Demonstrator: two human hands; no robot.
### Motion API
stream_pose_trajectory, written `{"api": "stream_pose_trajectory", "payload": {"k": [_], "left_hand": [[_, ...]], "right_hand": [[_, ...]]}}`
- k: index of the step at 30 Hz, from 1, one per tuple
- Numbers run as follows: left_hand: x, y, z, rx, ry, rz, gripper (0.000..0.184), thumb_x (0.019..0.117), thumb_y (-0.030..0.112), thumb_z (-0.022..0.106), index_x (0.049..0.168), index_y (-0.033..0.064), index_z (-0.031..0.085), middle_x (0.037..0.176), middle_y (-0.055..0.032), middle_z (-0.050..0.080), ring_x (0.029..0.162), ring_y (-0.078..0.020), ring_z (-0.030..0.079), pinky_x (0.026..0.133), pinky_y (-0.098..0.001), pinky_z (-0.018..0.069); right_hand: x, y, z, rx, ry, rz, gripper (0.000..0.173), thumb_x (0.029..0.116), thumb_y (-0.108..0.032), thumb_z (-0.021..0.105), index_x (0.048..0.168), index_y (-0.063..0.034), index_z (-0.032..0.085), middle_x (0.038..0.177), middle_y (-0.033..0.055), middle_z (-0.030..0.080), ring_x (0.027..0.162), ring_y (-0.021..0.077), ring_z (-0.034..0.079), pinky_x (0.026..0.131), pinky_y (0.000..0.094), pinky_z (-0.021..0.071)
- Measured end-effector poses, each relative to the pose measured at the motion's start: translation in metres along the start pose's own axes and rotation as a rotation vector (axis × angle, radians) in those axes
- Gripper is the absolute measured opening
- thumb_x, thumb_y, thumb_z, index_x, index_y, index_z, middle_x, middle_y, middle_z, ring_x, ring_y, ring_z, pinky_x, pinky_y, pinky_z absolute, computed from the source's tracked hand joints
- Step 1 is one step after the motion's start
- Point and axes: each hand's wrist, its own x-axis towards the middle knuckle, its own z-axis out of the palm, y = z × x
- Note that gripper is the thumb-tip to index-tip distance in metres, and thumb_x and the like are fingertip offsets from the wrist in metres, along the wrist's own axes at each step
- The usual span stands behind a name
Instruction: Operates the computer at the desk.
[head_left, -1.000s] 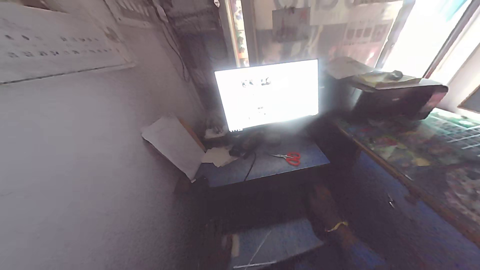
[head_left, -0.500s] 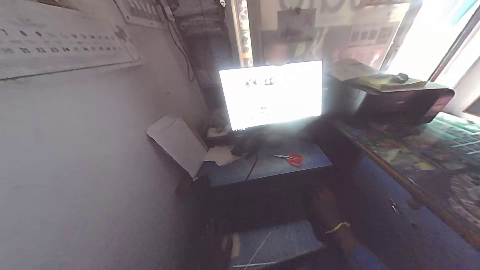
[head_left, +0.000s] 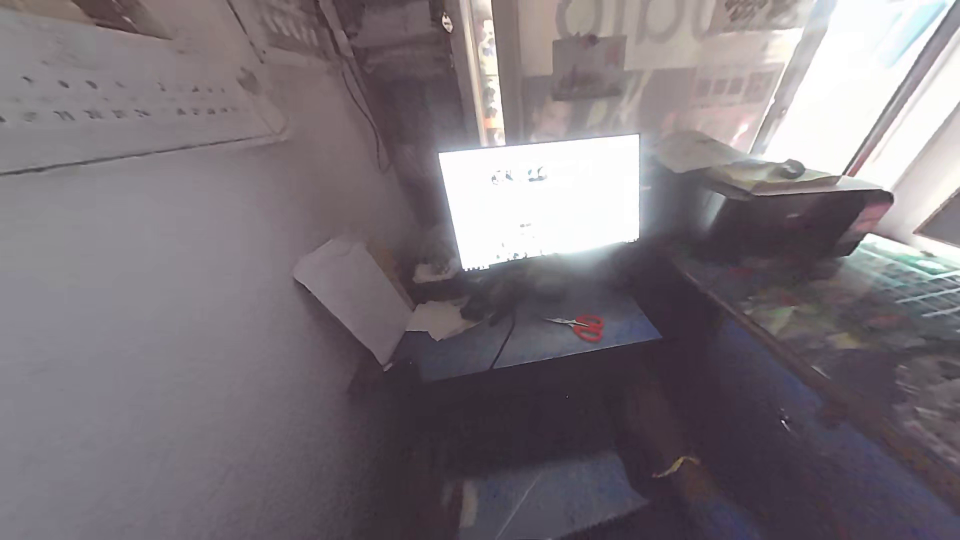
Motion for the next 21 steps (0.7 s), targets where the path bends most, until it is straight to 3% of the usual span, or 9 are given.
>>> {"api": "stream_pose_trajectory", "payload": {"k": [5, 9, 14, 21], "left_hand": [[-0.005, 0.005, -0.004, 0.010, -0.019, -0.038, 0.067, 0.0965, 0.054, 0.051, 0.150, 0.0147, 0.051, 0.158, -0.0223, 0.042, 0.150, -0.0399, 0.034, 0.122, -0.0557, 0.0270], [-0.009, 0.014, -0.019, -0.055, -0.156, -0.138, 0.064, 0.1011, 0.046, 0.055, 0.151, 0.0079, 0.049, 0.161, -0.0237, 0.036, 0.151, -0.0416, 0.032, 0.121, -0.0571, 0.0288], [-0.008, 0.000, -0.004, 0.032, -0.088, -0.068, 0.069, 0.0992, 0.056, 0.043, 0.155, 0.0148, 0.044, 0.162, -0.0249, 0.034, 0.152, -0.0417, 0.028, 0.123, -0.0561, 0.0241], [-0.009, 0.004, -0.012, 0.118, -0.118, -0.075, 0.068, 0.1004, 0.052, 0.046, 0.157, 0.0135, 0.040, 0.162, -0.0259, 0.032, 0.152, -0.0417, 0.029, 0.123, -0.0549, 0.0261]], "right_hand": [[-0.008, 0.000, -0.003, -0.060, -0.045, -0.047, 0.047, 0.1064, -0.031, 0.042, 0.142, -0.0050, 0.059, 0.148, 0.0220, 0.054, 0.141, 0.0395, 0.047, 0.116, 0.0552, 0.0393], [-0.006, 0.012, 0.009, -0.050, -0.015, -0.084, 0.049, 0.1056, -0.033, 0.046, 0.145, -0.0060, 0.056, 0.152, 0.0223, 0.050, 0.144, 0.0388, 0.045, 0.118, 0.0523, 0.0375], [-0.002, 0.019, 0.022, -0.022, 0.049, -0.084, 0.049, 0.1051, -0.035, 0.046, 0.145, -0.0091, 0.057, 0.151, 0.0216, 0.051, 0.142, 0.0380, 0.047, 0.116, 0.0519, 0.0404], [0.001, 0.020, 0.034, -0.005, 0.157, -0.157, 0.047, 0.1051, -0.031, 0.045, 0.144, -0.0083, 0.058, 0.153, 0.0194, 0.050, 0.140, 0.0366, 0.050, 0.116, 0.0504, 0.0424]]}}
